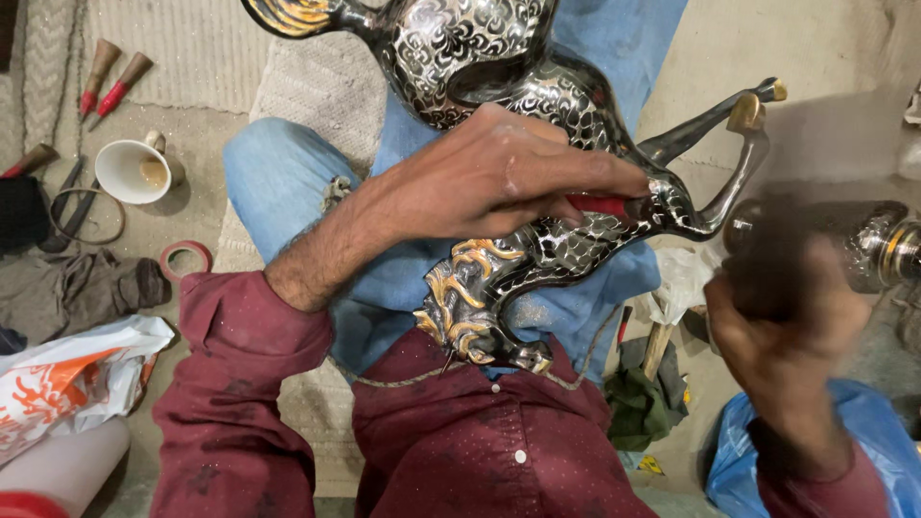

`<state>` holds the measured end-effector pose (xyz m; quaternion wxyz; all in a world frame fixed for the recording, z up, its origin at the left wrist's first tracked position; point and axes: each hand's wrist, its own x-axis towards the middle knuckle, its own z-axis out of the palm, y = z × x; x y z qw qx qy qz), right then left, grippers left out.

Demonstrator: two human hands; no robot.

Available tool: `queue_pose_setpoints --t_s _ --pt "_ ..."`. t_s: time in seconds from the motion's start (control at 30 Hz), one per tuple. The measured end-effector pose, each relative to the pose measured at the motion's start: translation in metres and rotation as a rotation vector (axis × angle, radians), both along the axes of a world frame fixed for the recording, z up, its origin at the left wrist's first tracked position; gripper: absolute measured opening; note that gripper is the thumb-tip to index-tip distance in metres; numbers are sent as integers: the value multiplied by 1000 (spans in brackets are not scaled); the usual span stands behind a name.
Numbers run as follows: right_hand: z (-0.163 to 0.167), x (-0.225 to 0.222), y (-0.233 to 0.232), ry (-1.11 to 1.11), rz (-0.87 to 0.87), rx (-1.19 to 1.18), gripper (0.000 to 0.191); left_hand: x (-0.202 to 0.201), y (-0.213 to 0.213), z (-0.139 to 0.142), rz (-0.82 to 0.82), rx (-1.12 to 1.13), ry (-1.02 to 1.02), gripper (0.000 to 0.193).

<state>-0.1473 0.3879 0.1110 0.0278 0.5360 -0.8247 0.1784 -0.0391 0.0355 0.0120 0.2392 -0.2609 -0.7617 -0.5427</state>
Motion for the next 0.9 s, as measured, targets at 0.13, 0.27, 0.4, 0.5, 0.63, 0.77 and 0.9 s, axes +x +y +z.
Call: queue_pose_setpoints --t_s 0.13,0.27,0.4,0.5,0.63,0.77,0.9 --pt "6 0 -5 64 -133 85 81 0 -2 0 -34 33 44 63" --pt "16 -4 -12 28 -113 128 76 -1 -3 -1 -45 10 28 59" --pt "26 -7 -24 -4 -23 90 77 -2 -3 0 -71 7 0 56" --pt "34 -4 -30 65 4 161 68 -3 -3 2 -47 -2 39 53" --pt "39 0 -35 -2 -56 170 55 -3 -2 7 -3 -38 54 36" --pt "45 2 -34 -119 -117 121 53 -2 -3 7 -30 -36 56 51" --pt "46 5 -24 -185 -278 232 48 -3 -2 2 -31 -39 68 51"
